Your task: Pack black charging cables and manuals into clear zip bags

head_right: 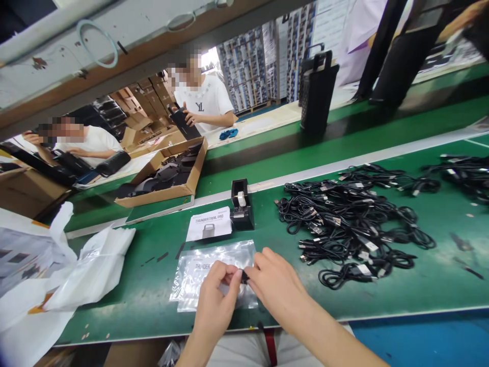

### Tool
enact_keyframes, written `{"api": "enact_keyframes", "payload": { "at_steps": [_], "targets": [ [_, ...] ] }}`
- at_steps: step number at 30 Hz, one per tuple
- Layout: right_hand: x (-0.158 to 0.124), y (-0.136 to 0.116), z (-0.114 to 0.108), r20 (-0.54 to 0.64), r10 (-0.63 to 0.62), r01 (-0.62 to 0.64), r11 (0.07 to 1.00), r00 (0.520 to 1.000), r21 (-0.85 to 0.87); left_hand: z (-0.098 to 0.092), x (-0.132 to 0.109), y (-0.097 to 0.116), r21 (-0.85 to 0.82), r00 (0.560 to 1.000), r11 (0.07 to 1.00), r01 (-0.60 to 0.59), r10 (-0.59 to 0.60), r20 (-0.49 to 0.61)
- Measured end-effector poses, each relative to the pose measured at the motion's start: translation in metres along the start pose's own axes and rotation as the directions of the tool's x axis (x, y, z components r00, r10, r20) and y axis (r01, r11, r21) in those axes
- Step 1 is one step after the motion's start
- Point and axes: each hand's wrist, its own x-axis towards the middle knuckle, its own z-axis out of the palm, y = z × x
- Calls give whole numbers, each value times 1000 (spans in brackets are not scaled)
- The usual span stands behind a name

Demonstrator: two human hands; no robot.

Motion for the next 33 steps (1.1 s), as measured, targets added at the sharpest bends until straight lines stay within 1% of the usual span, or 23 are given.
{"api": "enact_keyframes", "payload": {
  "at_steps": [2, 4, 7, 9, 10, 13, 15, 17, 19, 21, 22, 23, 25, 27, 28, 29, 30, 33],
  "targets": [
    [8, -5, 0, 15, -12, 13, 998, 1000, -65, -1, -1, 1, 9, 1000, 1000, -19, 19, -1],
    [12, -7, 0, 17, 6, -5, 999, 1000, -54, -2, -1, 1, 7, 1000, 1000, -16, 16, -10],
    [11, -2, -1, 68, 35, -38, 998, 997, 54, -6, 0, -2, -10, 1000, 1000, 15, -15, -14],
    [8, 2, -4, 112, 32, -49, 988, 993, 149, -7, 0, -4, -23, 999, 999, 31, -32, -11],
    [7, 4, -5, 115, 27, -48, 981, 993, 189, -7, 1, -5, -30, 999, 999, 36, -37, -9],
    [4, 5, -7, 55, 24, -39, 956, 998, 289, -8, 1, -7, -67, 999, 997, 38, -38, -7],
    [4, 3, -3, 3, 36, -35, 945, 999, 324, -8, 0, -8, -96, 999, 995, 33, -35, -17],
    [5, -1, 4, -47, 53, -36, 947, 997, 320, -8, -2, -8, -116, 999, 993, 24, -27, -29],
    [8, -7, 11, -87, 84, -57, 960, 993, 274, -8, -3, -7, -120, 999, 993, 5, -10, -36],
    [13, -13, 16, -96, 122, -93, 962, 988, 257, -9, -4, -7, -119, 999, 993, -16, 11, -42],
    [16, -16, 15, -89, 143, -112, 952, 986, 286, -10, -3, -6, -119, 999, 993, -24, 18, -50],
    [18, -19, 13, -72, 161, -127, 930, 984, 345, -11, -2, -6, -122, 998, 992, -32, 24, -64],
    [23, -24, 2, 8, 172, -151, 838, 985, 524, -16, 1, -3, -141, 994, 989, -43, 28, -107],
    [28, -30, -13, 91, 113, -145, 723, 989, 676, -24, 5, 2, -177, 986, 983, -51, 21, -166],
    [31, -33, -21, 113, 60, -123, 691, 992, 713, -29, 7, 4, -203, 980, 978, -52, 11, -197],
    [34, -36, -29, 118, 6, -89, 687, 993, 721, -35, 10, 7, -232, 974, 971, -50, -5, -227],
    [38, -39, -37, 101, -34, -47, 712, 994, 700, -41, 12, 9, -262, 967, 964, -48, -20, -252],
    [54, -49, -58, 29, -99, 67, 834, 995, 547, -58, 17, 11, -343, 947, 937, -63, -53, -317]
  ]
}}
